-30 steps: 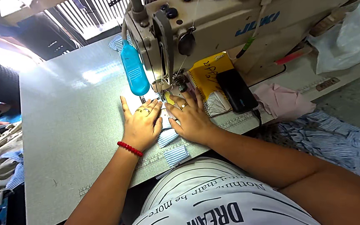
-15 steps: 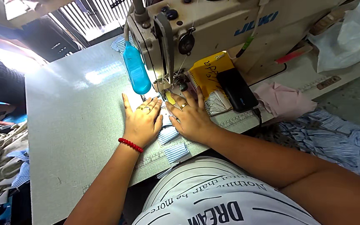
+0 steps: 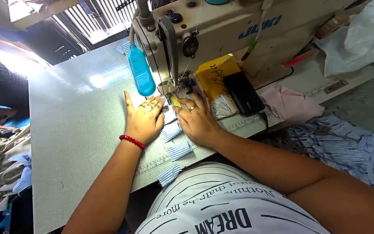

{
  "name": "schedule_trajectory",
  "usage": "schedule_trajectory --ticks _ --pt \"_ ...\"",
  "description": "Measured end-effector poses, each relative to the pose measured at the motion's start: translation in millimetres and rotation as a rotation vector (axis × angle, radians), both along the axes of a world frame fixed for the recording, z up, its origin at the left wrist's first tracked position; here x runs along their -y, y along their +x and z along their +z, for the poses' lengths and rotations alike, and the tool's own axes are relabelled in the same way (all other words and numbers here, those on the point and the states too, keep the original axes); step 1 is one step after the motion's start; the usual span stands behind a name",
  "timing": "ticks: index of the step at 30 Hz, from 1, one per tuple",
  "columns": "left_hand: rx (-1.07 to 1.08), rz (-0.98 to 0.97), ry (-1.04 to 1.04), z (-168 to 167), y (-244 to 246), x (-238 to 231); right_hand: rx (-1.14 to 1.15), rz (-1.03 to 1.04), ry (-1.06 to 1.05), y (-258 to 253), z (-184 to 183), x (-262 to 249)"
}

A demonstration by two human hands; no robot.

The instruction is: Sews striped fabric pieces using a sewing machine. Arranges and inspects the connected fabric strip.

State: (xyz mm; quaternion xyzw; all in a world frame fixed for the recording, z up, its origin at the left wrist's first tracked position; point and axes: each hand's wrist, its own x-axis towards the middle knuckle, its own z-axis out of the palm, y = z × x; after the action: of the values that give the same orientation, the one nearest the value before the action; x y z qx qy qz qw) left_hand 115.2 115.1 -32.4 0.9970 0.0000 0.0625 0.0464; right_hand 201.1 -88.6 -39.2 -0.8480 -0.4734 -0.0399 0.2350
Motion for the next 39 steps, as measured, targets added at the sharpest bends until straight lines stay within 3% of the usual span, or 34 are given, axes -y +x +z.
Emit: schedule_trajectory --ticks 10,15,19,25,39 --pt "-0.029 0.094 0.013 1.6 3.9 2.1 0.019 0.047 0.042 -0.1 -0.7 2.5" --pt "0.314 0.09 -0.263 -1.4 -18.3 32.9 0.014 0.032 -0.003 -1.1 0.6 2.6" --pt "0.188 0.017 -0.252 -6.4 -27.9 39.5 0.065 0.067 0.076 -1.3 -1.7 4.1" --pt "0.102 0.07 -0.068 -7.1 -25.4 36.8 0.045 0.058 -0.075 -3.9 0.6 3.1" --pt "0.074 0.082 -0.126 -7.4 -16.7 28.2 0.002 0.042 -0.141 -4.0 4.9 0.0"
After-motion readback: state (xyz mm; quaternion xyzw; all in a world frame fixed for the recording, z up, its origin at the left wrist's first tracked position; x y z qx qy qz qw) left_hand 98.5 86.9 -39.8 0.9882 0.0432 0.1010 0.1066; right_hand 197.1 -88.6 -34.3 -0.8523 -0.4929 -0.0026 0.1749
